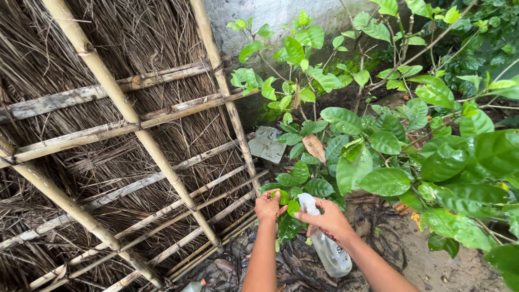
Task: The person uses a spray bottle to spray liquid onto the leaves of a plant by hand, moving the bottle and their hands to cover different sections of the bush.
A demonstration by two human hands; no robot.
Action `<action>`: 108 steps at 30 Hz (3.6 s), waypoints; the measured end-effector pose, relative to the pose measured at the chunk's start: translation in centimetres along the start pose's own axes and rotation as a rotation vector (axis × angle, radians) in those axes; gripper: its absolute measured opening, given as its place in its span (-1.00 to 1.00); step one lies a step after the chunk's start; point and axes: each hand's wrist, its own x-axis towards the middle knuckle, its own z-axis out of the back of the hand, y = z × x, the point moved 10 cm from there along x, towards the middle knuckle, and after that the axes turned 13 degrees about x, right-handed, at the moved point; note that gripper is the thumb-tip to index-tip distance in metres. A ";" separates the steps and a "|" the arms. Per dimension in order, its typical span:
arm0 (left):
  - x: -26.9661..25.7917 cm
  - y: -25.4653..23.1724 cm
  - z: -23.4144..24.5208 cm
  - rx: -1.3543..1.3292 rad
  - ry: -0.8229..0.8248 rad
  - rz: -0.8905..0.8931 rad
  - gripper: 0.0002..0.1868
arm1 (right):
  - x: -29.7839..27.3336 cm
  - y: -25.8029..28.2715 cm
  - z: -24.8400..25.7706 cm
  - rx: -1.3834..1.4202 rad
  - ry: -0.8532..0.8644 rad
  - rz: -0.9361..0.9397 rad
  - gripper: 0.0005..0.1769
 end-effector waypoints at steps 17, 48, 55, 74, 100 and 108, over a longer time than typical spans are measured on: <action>-2.7 -3.0 0.7 0.079 -0.089 -0.039 -0.81 | -0.7 0.2 3.7 -0.123 -0.153 0.080 -0.65; 1.7 -6.8 -2.9 0.338 0.029 -0.209 -0.69 | 1.8 -0.2 4.1 -0.272 -0.190 -0.044 -0.23; 2.5 -4.4 -3.5 0.119 0.107 -0.164 -0.68 | 1.4 0.4 4.3 -0.255 -0.205 0.005 -0.34; -1.2 -8.2 -5.8 0.749 -0.005 -0.371 -0.66 | 0.7 1.0 6.8 -0.271 -0.255 0.024 -0.67; -1.2 -3.5 -3.8 0.879 0.028 -0.287 -0.28 | -2.6 -1.6 6.8 -0.245 -0.258 0.036 -0.70; -2.1 -5.5 -4.7 0.763 -0.040 -0.404 -0.73 | -4.4 1.6 8.4 -0.693 -0.421 0.217 -0.48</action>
